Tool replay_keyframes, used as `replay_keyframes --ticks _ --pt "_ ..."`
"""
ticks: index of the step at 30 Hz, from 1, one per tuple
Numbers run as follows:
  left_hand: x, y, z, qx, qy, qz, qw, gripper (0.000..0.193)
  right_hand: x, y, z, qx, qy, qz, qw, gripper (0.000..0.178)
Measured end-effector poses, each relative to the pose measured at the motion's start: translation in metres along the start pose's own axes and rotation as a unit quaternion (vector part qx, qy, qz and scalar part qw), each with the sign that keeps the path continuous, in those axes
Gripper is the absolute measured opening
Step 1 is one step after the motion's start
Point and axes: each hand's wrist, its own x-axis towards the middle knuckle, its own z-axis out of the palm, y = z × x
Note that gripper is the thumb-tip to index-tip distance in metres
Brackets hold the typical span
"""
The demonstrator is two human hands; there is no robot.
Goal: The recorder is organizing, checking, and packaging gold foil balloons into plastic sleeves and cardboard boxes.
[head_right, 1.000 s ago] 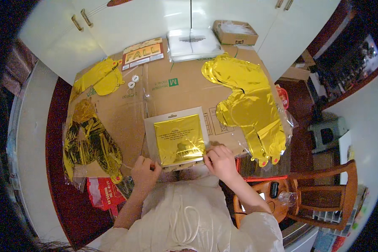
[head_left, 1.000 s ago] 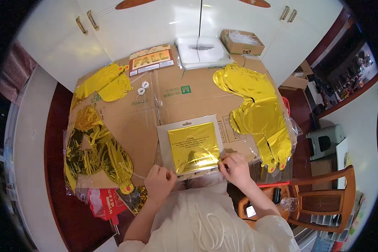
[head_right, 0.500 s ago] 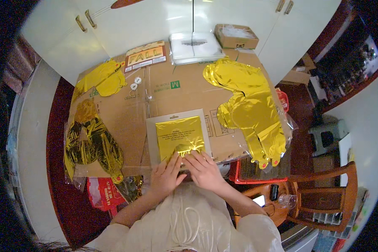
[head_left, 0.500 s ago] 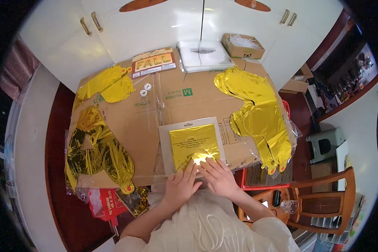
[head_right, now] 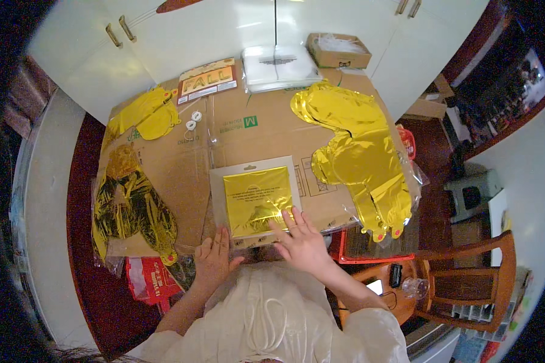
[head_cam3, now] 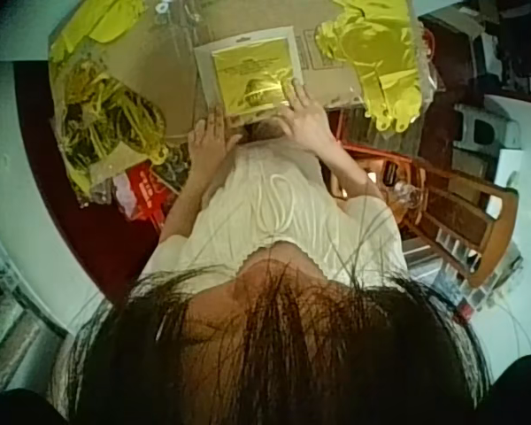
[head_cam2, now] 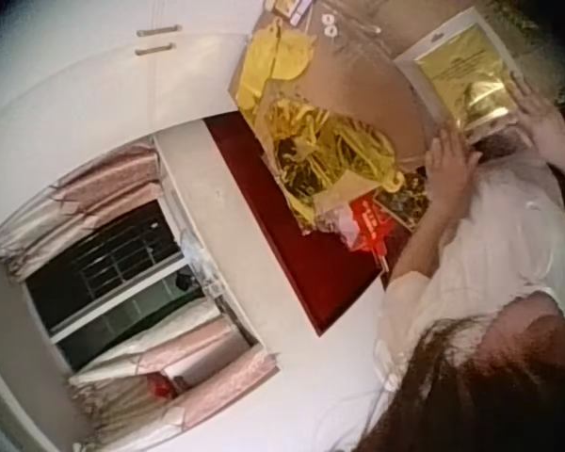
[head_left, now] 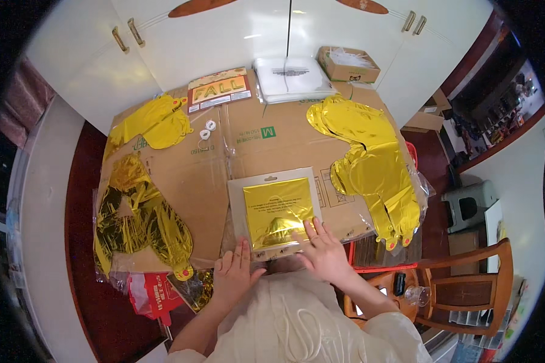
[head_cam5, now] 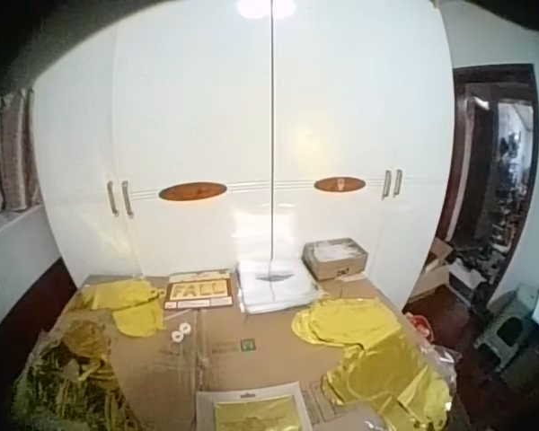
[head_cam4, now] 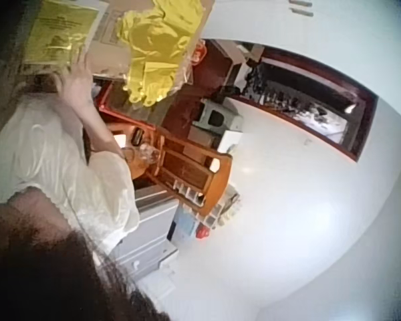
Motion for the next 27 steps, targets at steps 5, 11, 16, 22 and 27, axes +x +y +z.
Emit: replay_keyframes --ticks 5,11,16,22,27 --pt "-0.004 -0.007 -0.013 -0.027 0.020 0.003 0.999 0.069 -0.012 0.013 -0.004 0.031 -0.020 -0.022 0.999 0.056" --pt "0.021 -0.033 -0.019 -0.198 0.042 -0.144 0.969 0.057 0.000 0.027 -0.008 0.306 0.090 0.171 0.932 0.061" --pt "0.058 -0.043 -0.014 -0.379 -0.052 -0.225 0.896 0.058 0.042 0.030 -0.008 0.626 0.111 0.320 0.702 0.062" --pt "0.065 -0.052 0.002 -0.440 0.037 -0.211 0.872 0.054 0.055 0.045 0.009 0.727 0.038 0.257 0.636 0.029" --pt "0.079 -0.067 -0.020 -0.557 0.182 -0.139 0.798 0.040 0.057 0.042 -0.020 0.658 0.175 0.098 0.726 0.024"
